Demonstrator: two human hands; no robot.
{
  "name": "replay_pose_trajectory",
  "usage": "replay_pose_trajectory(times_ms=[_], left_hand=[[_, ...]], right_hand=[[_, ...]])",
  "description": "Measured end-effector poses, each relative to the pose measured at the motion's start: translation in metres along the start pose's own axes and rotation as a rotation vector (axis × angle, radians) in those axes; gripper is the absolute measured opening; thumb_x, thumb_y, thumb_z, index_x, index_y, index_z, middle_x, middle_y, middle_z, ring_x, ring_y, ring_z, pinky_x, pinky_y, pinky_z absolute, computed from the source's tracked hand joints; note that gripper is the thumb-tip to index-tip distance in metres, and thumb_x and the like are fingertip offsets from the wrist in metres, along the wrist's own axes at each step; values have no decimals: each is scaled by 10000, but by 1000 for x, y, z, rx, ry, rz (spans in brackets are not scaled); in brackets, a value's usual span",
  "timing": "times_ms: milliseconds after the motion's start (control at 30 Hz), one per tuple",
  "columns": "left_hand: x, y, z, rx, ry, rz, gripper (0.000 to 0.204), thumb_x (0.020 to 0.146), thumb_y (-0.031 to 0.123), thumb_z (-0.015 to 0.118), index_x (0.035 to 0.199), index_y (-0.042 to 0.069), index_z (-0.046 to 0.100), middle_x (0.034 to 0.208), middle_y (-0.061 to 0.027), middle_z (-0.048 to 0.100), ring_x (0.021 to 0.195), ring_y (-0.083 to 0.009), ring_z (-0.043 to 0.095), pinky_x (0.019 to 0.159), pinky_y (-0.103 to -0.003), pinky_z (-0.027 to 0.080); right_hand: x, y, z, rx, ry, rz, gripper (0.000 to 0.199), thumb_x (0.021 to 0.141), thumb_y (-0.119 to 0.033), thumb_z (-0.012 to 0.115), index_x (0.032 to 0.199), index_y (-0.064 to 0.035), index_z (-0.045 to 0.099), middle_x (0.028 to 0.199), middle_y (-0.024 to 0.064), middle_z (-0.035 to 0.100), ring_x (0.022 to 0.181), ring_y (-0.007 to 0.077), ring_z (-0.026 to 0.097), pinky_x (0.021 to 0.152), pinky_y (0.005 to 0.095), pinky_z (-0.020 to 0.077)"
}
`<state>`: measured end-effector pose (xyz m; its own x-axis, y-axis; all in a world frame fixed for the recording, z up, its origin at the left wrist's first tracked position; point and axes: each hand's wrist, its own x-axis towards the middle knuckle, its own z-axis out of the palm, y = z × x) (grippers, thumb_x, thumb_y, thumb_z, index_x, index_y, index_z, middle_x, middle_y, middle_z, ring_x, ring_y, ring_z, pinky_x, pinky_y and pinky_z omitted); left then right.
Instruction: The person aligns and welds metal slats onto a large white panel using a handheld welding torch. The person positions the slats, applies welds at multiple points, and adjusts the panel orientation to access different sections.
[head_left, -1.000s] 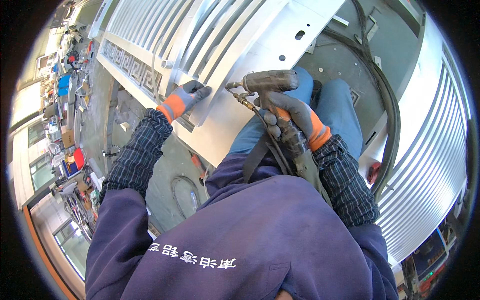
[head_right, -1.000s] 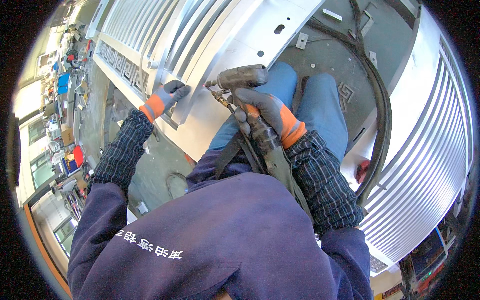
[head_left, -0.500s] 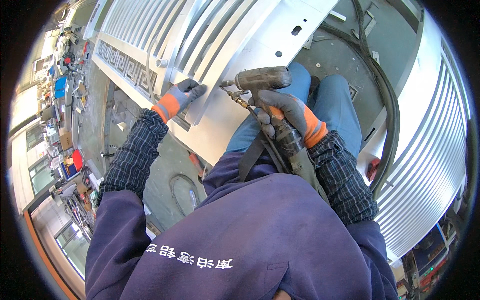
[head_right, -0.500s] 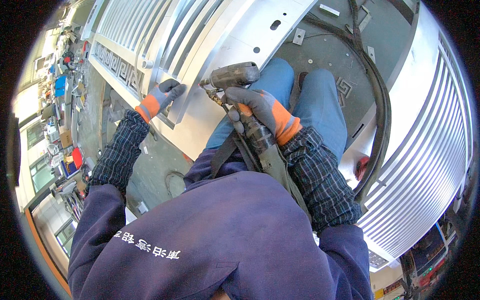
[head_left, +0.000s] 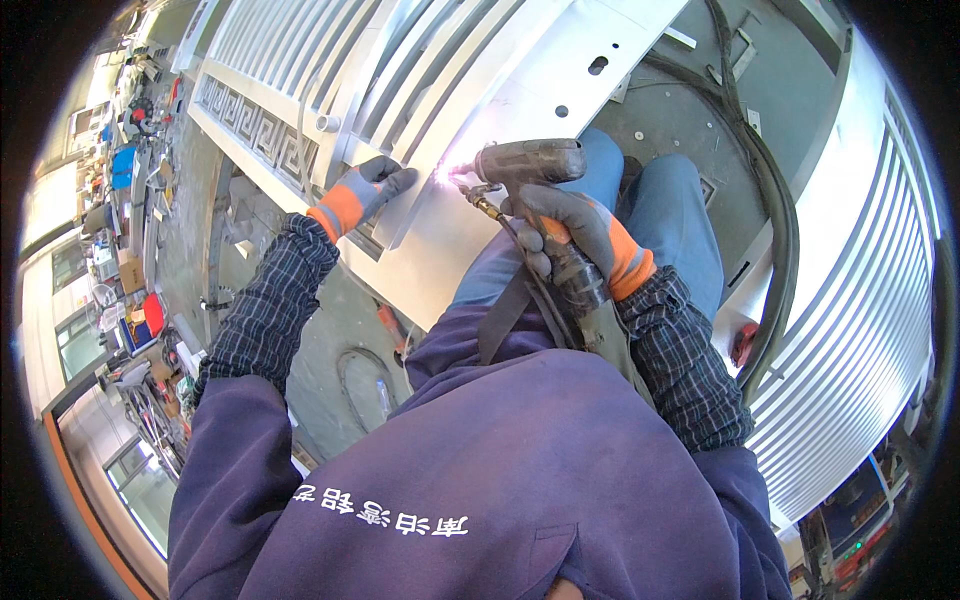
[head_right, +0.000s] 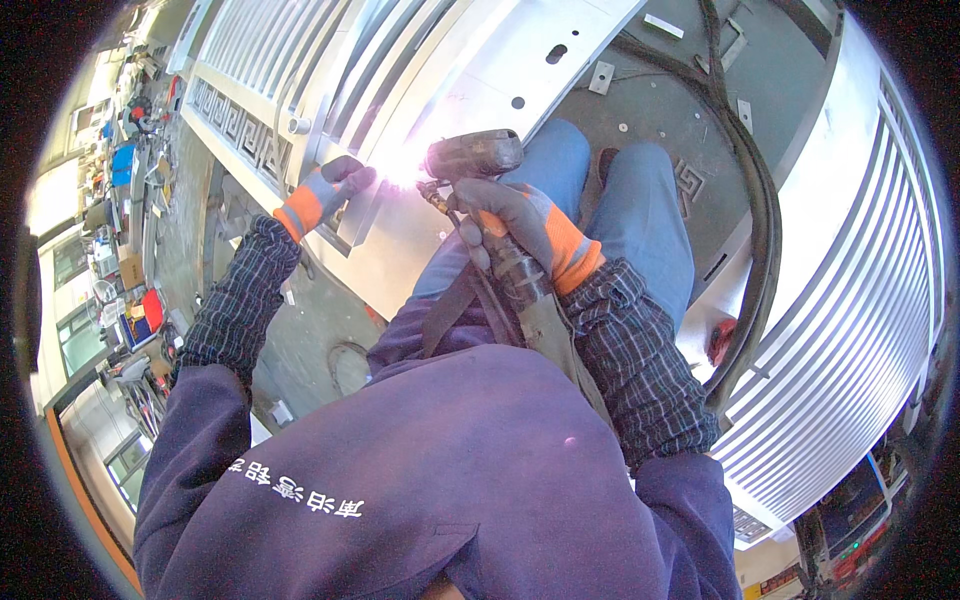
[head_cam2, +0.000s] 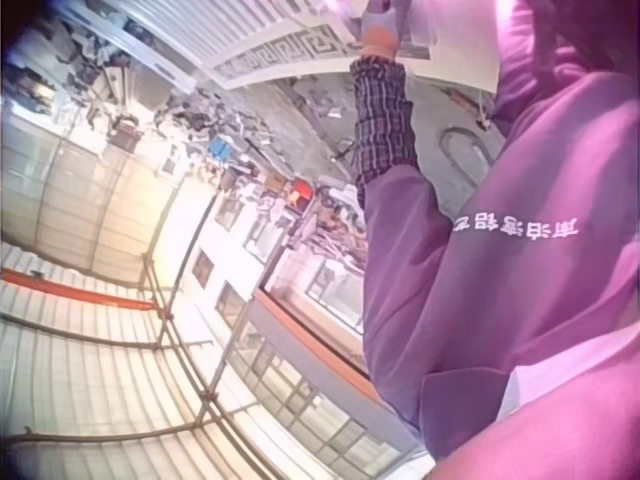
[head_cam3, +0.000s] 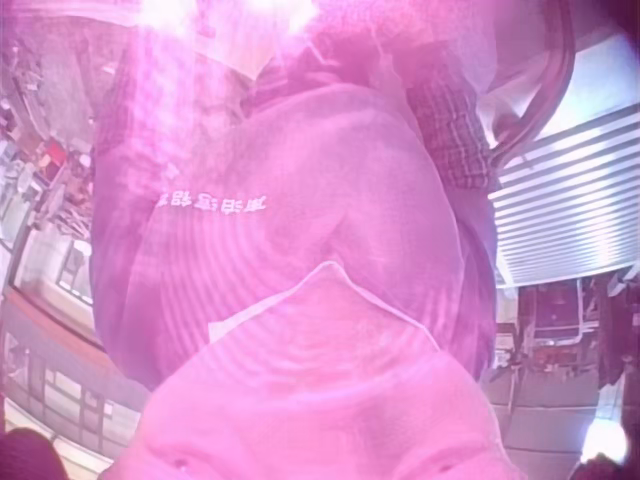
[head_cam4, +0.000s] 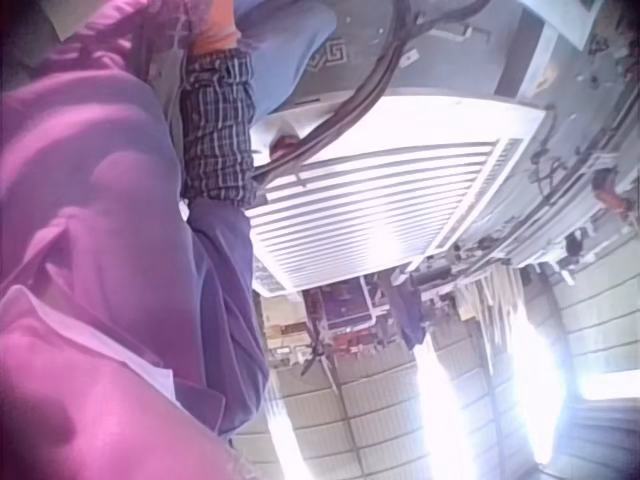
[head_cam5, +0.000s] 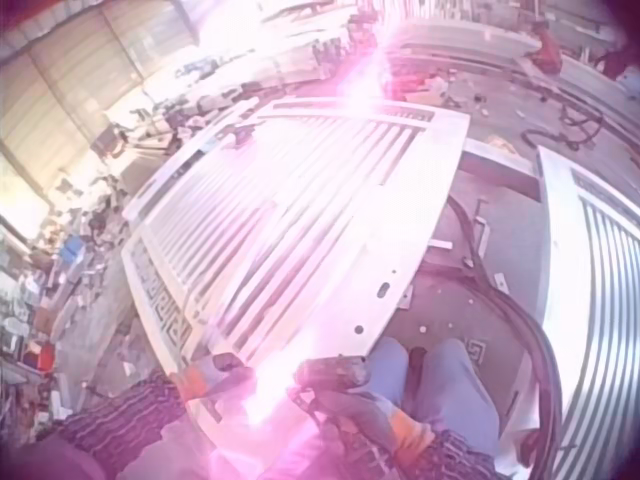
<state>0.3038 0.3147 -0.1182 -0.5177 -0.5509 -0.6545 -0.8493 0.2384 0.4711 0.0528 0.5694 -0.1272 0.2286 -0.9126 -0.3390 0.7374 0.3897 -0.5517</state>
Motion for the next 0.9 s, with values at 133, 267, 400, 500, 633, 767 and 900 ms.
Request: replay_pose_trajectory(times_ms=[133, 267, 400, 500, 633, 767, 900], left_hand=[[2, -9, 0, -27, 6, 25, 544, 915, 556, 705, 1078, 37, 707, 945, -70, 694, 880, -146, 617, 809, -308, 507], [10, -23, 2, 6, 7, 47, 562, 919, 567, 694, 1077, 27, 705, 956, -85, 703, 875, -159, 629, 797, -321, 515], [7, -15, -1, 37, -1, 49, 572, 915, 584, 687, 1083, 37, 707, 981, -123, 719, 898, -204, 667, 820, -350, 533], [1, -8, -3, 41, 35, 22, 533, 915, 532, 712, 1114, 37, 695, 1014, -130, 721, 923, -205, 670, 829, -353, 537], [13, 1, 2, -76, 161, 150, 747, 835, 531, 795, 1335, 23, 574, 1162, -191, 687, 1050, -267, 667, 918, -372, 536], [29, 55, 23, 104, 243, 246, 1003, 792, 620, 779, 1501, 16, 409, 1399, -276, 555, 1274, -387, 575, 1060, -431, 473], [56, 83, 37, 291, 301, 147, 937, 856, 615, 693, 1549, 76, 363, 1483, -247, 497, 1344, -397, 521, 1115, -450, 437]], right_hand=[[-4, -1, 9, 82, 62, 10, 172, 1036, -144, 513, 1070, -25, 632, 813, 26, 613, 638, 107, 608, 568, 244, 505], [-11, -9, 13, 84, 130, 54, 273, 1048, -275, 535, 1002, -29, 644, 789, 29, 627, 627, 123, 615, 557, 268, 508], [-39, -22, 22, -58, 163, 33, 281, 1023, -299, 572, 983, -31, 645, 751, 35, 620, 606, 135, 609, 549, 273, 502], [-65, -32, 30, -119, 198, 66, 274, 997, -297, 607, 968, -28, 647, 743, 38, 620, 602, 137, 606, 555, 269, 495], [-93, -41, 29, -303, 283, 13, 256, 945, -293, 679, 972, -38, 667, 751, 16, 611, 647, 108, 562, 584, 273, 464], [-101, -48, 37, -420, 381, -88, 271, 911, -313, 724, 948, -48, 678, 752, -4, 603, 668, 81, 533, 576, 262, 427], [-100, -54, 46, -443, 398, -85, 272, 897, -318, 742, 914, -55, 673, 721, -9, 608, 632, 81, 535, 560, 264, 427]])
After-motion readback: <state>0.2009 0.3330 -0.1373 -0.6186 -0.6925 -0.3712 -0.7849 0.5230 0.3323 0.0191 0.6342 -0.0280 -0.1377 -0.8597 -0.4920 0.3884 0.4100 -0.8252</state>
